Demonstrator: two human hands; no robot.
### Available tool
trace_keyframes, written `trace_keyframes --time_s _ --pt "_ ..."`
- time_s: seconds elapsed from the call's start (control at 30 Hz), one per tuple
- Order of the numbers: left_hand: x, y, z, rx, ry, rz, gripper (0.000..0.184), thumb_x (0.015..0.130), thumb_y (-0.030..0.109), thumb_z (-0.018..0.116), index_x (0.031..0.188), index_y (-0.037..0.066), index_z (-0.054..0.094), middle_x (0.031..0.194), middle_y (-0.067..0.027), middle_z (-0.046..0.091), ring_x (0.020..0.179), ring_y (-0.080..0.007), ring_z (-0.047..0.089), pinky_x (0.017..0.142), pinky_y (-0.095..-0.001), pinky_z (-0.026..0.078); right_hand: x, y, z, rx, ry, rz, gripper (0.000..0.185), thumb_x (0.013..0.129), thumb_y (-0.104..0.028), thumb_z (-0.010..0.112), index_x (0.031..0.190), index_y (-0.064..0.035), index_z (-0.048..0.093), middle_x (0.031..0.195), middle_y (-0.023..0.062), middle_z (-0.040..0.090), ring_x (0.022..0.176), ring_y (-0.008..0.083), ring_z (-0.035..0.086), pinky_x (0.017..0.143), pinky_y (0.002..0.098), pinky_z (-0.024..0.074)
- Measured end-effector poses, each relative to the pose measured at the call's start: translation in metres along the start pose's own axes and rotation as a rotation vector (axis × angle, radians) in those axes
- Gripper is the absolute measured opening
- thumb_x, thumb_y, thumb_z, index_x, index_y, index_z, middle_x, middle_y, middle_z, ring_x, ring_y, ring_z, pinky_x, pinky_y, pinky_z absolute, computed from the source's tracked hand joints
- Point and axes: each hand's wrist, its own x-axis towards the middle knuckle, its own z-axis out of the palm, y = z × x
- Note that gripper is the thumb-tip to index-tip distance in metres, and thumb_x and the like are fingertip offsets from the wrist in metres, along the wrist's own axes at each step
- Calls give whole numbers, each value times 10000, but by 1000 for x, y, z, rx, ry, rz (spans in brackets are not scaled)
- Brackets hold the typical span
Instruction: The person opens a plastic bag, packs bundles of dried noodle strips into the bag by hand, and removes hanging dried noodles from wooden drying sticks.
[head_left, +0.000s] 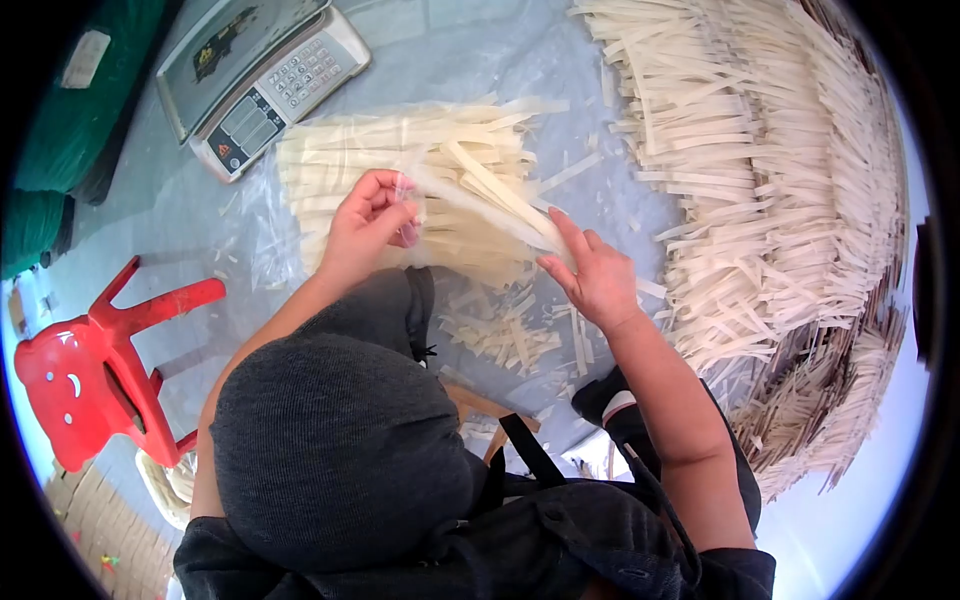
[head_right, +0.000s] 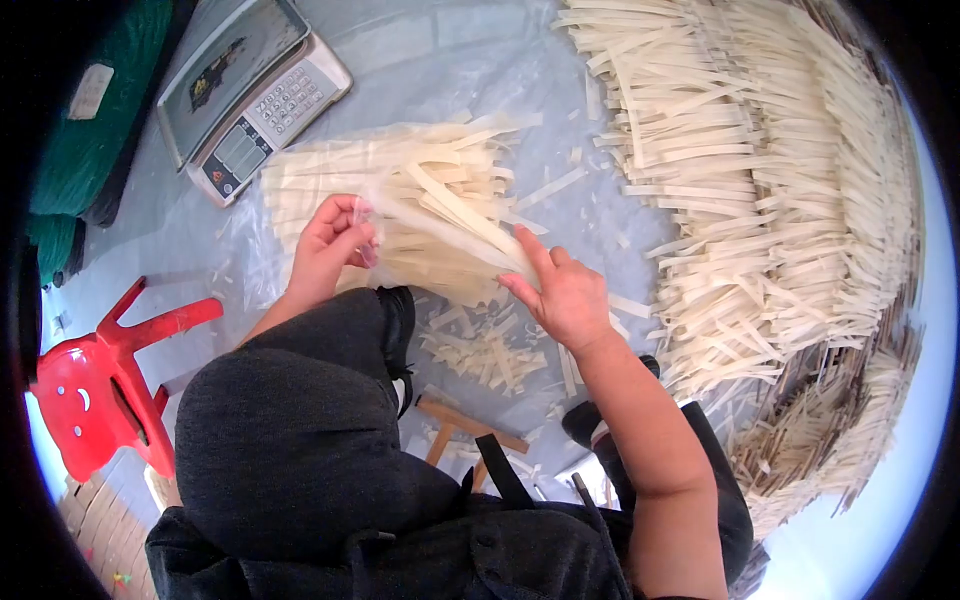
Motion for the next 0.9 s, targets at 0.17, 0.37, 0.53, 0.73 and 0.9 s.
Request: trace_keyframes --time_s 0.17,0.37,0.53,0.73,0.9 --pt "-1 12 2 -39 63 -3 236 916 128 588 1151 110 564 837 -1 619 691 -89 586 624 -240 480 3 6 -3 -179 -49 -83 610 872 -522 584 1410 -263 460 759 91 540 586 263 578 538 381 497" --pt "1 16 -1 -101 109 -24 235 913 122 592 1147 114 575 828 3 612 686 -96 586 623 -242 480 6 14 -5 -261 -10 -162 531 888 -425 607 1393 -327 476 752 75 501 591 246 550 523 380 472" --pt "-3 14 2 -20 24 -6 250 915 92 600 1163 103 570 834 3 613 702 -85 582 637 -229 474 15 -3 -16 -191 -27 -150 501 897 -369 606 1381 -340 482 775 78 519 634 261 571 569 387 470" --pt "-3 16 13 179 -94 164 263 906 59 619 1163 53 566 821 12 595 701 -52 550 652 -212 457 65 -70 -3 -5 -84 -360 415 862 -319 651 1261 -219 594 810 77 554 718 255 589 628 388 476" --pt "-1 8 7 270 -162 130 273 929 87 617 1193 50 556 842 1 607 763 -65 586 691 -219 492 88 -96 35 62 -206 -531 328 841 -251 661 1131 -99 647 921 116 611 914 288 596 830 431 461"
